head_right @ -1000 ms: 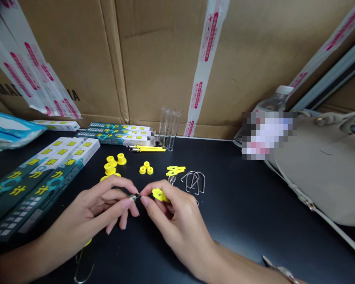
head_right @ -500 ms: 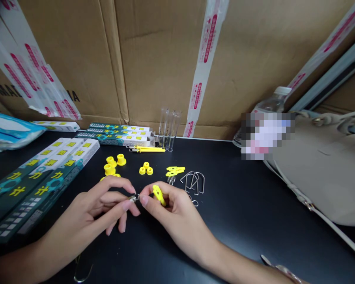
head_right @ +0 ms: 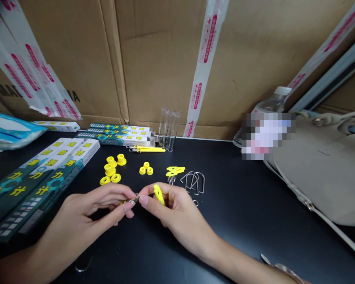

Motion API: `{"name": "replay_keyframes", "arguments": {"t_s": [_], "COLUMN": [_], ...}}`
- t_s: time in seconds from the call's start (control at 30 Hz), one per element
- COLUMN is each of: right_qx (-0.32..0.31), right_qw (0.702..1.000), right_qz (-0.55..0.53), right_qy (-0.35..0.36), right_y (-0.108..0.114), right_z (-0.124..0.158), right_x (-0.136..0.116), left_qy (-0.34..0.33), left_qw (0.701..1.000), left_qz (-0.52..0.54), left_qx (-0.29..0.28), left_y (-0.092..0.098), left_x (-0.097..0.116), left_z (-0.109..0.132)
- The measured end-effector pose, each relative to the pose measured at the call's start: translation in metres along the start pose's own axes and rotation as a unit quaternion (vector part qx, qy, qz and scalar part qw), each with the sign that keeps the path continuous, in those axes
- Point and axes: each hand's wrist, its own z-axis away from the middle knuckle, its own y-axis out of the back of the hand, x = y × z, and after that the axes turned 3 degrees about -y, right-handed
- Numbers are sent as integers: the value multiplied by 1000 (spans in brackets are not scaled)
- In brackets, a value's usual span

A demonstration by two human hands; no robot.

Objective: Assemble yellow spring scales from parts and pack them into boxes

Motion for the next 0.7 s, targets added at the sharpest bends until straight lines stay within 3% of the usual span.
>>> {"name": "replay_keyframes", "arguments": {"t_s": [0.3,0.47,0.7], "right_qx": [20,50,42], "right_qw": [1000,995,991], "right_qz": [19,82,122], "right_qy": [-3,31,36], "right_y": [1,-2,-2], "right_z": [0,0,1], "right_x": [2,0,1], "left_qy": [-56,-71,-67], "left_qw": [995,993,994], "left_qz": [-11,-31,-31], "left_qx": [77,93,82], "left_y": [-4,-6,-6], "left_x": [-7,-5,-5], "left_z": [-3,-5,-2]}}
